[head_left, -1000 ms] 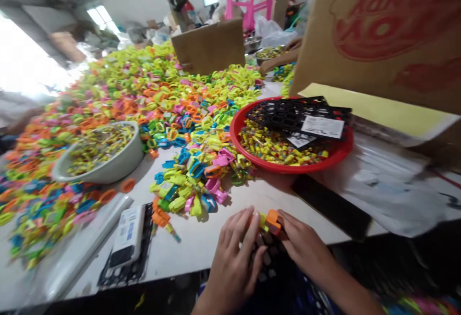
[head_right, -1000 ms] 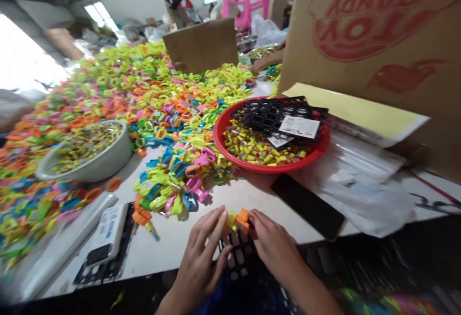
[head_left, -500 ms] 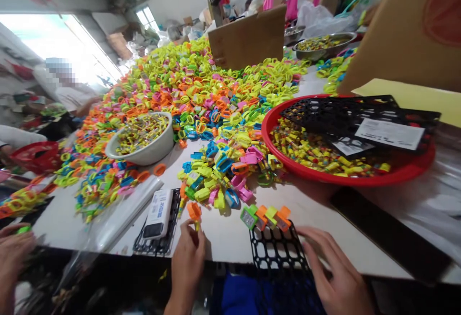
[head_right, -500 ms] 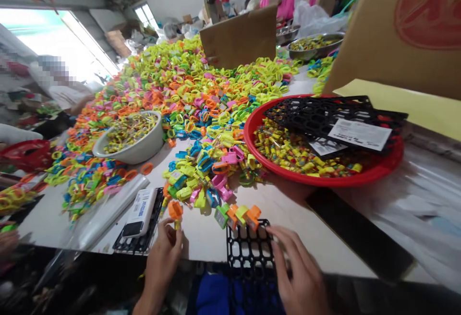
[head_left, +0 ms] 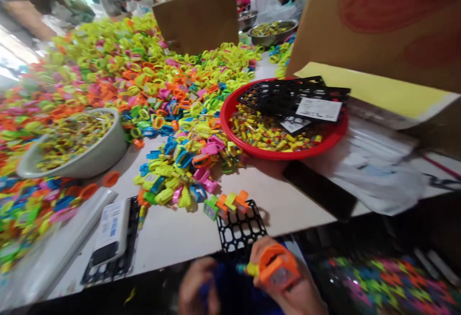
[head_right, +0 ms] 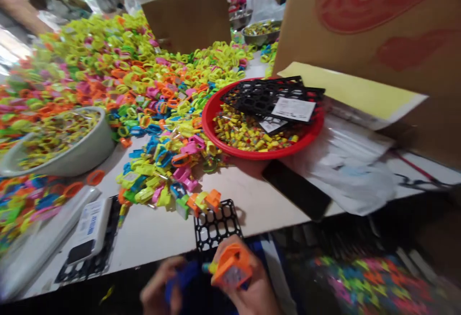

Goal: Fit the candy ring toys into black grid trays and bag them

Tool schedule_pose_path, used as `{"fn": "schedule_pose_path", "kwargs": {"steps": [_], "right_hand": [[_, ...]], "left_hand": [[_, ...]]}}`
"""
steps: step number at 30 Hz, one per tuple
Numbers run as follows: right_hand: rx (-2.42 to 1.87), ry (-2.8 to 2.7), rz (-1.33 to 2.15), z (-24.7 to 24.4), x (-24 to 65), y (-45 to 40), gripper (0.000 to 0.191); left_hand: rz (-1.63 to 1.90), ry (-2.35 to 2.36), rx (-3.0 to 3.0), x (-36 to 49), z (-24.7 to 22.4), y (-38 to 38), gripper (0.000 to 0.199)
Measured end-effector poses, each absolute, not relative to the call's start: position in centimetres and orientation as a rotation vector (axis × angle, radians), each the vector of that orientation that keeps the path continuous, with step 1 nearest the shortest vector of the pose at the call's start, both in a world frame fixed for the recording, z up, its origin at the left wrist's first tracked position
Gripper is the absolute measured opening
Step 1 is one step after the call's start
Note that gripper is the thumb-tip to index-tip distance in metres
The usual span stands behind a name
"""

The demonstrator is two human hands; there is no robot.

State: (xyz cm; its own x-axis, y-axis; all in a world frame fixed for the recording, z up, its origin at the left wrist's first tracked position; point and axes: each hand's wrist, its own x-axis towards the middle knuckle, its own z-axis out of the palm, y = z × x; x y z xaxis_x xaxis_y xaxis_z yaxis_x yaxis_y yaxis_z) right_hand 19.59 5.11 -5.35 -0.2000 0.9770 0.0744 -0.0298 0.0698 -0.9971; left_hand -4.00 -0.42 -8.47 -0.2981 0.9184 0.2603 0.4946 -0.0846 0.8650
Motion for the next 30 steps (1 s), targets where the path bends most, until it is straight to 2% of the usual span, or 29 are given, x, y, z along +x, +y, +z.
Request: {"fn": "schedule_pose_path", "kwargs": {"steps": [1,2,4,6,8,11,15,19,20,22,25,30], "right_hand": [[-1.083,-1.34,1.279,-4.9,20.5,6.0,0.032],[-1.139,-1.316,1.227,-4.5,21.3,7.1,0.03],[-1.228,-1.297,1.152,-3.8,22.4,9.6,0.03],[-1.26,-1.302,1.146,-3.5,22.6,11.9,0.031],[-1.284,-1.361,1.115,-3.6,22.3,13.7,0.025],[-1.433,-1.581,0.962,-4.3,21.6,14.8,0.018],[-1.569,-1.722,0.836,-5.2,21.2,14.6,0.021],[-1.447,-1.927,0.622,-5.6,21.2,14.0,0.035],[-1.411,-1.99,0.548,-5.6,21.2,13.9,0.037],[-1.38,-2.073,0.458,-5.5,21.0,13.9,0.041],[-1.413,-2.139,0.477,-5.4,20.9,14.5,0.045],[-1.462,-2.11,0.638,-5.5,21.1,15.2,0.041]], "left_hand": [[1.36,1.85,1.552,-6.0,-7.7,1.4,0.018],[1.29,2.069,1.706,-8.1,-6.8,3.3,0.027],[0.93,2.486,1.986,-12.2,-5.2,6.9,0.06],[0.535,2.821,1.978,-15.1,-4.0,9.4,0.076],[0.216,2.907,1.952,-16.6,-3.4,10.6,0.084],[0.06,2.874,1.956,-17.0,-3.7,10.7,0.088],[0.164,2.826,1.897,-17.4,-4.2,10.5,0.088],[0.444,2.703,1.517,-18.2,-4.1,10.1,0.077],[0.568,2.654,1.379,-18.2,-4.2,9.8,0.078],[0.846,2.489,1.107,-17.5,-4.3,9.1,0.094],[1.175,2.221,0.793,-14.9,-4.3,7.7,0.11],[1.602,2.117,0.556,-8.2,-3.4,6.2,0.1]]}}
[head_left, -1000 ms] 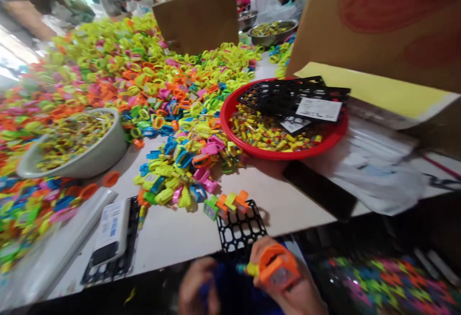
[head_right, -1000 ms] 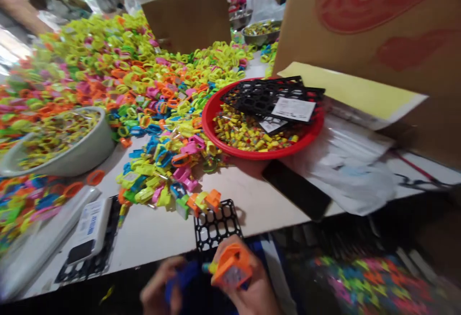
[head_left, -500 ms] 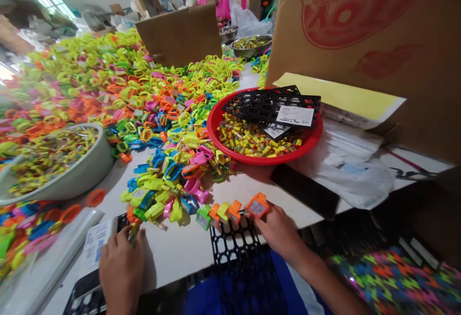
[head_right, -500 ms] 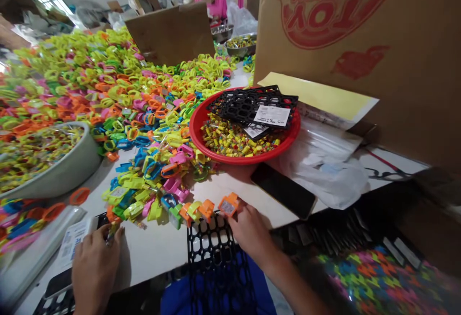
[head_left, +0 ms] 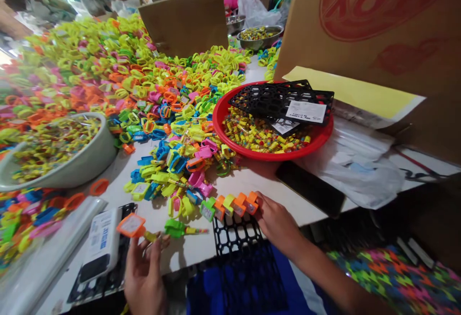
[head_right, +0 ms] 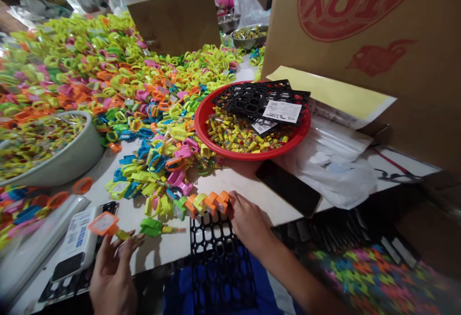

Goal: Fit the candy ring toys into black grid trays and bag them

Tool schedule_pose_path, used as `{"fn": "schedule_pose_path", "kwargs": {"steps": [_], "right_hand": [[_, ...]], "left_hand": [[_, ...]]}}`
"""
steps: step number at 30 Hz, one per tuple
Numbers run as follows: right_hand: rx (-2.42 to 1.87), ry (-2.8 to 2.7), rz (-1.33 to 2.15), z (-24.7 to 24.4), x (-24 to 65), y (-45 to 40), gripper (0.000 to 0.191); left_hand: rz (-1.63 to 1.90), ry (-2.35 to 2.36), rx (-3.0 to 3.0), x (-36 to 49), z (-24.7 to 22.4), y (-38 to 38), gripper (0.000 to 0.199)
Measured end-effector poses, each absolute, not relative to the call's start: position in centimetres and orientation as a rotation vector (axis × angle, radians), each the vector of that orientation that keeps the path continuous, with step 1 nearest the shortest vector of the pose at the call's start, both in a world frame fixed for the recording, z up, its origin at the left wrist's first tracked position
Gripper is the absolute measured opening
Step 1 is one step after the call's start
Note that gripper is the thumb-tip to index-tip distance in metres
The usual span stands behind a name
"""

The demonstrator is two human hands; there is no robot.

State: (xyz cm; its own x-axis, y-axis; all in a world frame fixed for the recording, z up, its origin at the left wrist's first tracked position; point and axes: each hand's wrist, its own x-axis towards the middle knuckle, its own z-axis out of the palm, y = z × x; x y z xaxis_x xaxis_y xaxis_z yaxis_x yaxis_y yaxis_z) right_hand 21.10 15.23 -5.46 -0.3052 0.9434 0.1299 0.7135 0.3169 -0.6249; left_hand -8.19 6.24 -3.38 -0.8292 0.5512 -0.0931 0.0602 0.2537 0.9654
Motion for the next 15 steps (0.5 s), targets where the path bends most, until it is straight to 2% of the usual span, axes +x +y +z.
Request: {"fn": "schedule_pose_path", "kwargs": {"steps": [4,7,11,15], "right_hand": [[-1.463,-1.862,0.713,-6.3,21.1,13.4,0.031],[-1.436,-1.799,0.568,-7.3,21.0,11.2,0.034],[-1.409,-1.949,0.368,-8.4,20.7,9.9,0.037],[-1.421,-1.953,0.363,-7.9,20.4,10.6,0.031]], "left_hand": [[1.746,1.892,0.71,-4.0,-4.0,5.3,0.072],[1.581,1.771,0.876,-2.3,-5.9,4.8,0.051],[1.375,1.696,1.088,-1.9,-8.7,4.9,0.042],[1.329,1.634,1.224,-2.9,-9.5,5.3,0.039]]}}
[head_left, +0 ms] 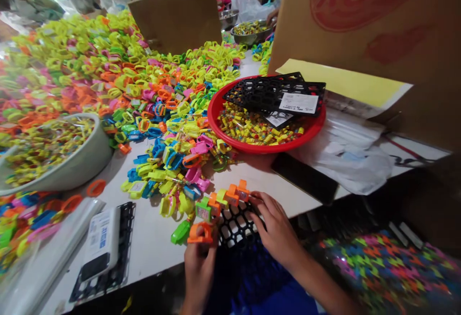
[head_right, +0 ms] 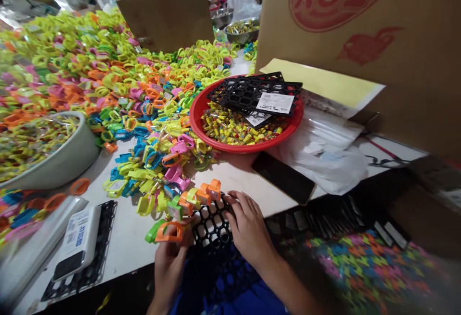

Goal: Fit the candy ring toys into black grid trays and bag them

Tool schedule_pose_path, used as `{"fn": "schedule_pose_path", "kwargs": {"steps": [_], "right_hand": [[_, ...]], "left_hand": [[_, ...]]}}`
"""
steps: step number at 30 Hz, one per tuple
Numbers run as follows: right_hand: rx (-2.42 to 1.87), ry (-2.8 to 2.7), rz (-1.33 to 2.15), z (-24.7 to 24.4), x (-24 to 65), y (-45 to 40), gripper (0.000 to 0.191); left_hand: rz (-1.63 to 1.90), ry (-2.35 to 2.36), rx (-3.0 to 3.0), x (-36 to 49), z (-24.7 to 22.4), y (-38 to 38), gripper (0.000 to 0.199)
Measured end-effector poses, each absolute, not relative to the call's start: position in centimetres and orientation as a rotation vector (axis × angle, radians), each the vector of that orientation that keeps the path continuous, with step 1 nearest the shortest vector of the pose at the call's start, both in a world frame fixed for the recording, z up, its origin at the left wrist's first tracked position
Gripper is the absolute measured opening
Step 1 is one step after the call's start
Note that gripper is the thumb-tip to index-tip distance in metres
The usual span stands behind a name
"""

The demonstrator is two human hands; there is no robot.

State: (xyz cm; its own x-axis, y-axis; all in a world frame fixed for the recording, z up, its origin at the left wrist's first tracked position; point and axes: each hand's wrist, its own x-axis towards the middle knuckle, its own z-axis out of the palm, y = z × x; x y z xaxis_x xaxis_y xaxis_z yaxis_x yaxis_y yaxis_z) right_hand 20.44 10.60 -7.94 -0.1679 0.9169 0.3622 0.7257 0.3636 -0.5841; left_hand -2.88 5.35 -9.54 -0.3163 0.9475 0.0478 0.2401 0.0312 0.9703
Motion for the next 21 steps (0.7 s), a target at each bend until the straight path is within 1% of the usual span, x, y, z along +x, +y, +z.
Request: {"fn": "schedule_pose_path", "kwargs": {"steps": [4,6,13,18,21], "right_hand": [[-1.411,-1.965,0.363,-7.3,20.5,11.1,0.03],[-1.407,-1.959,0.393,-7.3,20.6,11.1,0.03],[-1.43,-1.967,0.426,-7.7,20.6,10.9,0.029],[-1.442,-1.977,0.406,-7.7,20.5,10.9,0.031],[-1.463,-1.976,0.418,-7.5,20.5,10.8,0.033]], "left_hand": [[1.29,1.55,1.494,-4.3,-9.0,5.5,0.022],[1.28,1.526,1.568,-4.8,-8.7,5.4,0.018],[1.164,1.382,1.786,-5.5,-7.9,5.2,0.02],[1.121,1.48,2.161,-5.5,-7.3,5.9,0.023],[1.082,1.521,2.193,-5.3,-7.0,6.2,0.018]]}}
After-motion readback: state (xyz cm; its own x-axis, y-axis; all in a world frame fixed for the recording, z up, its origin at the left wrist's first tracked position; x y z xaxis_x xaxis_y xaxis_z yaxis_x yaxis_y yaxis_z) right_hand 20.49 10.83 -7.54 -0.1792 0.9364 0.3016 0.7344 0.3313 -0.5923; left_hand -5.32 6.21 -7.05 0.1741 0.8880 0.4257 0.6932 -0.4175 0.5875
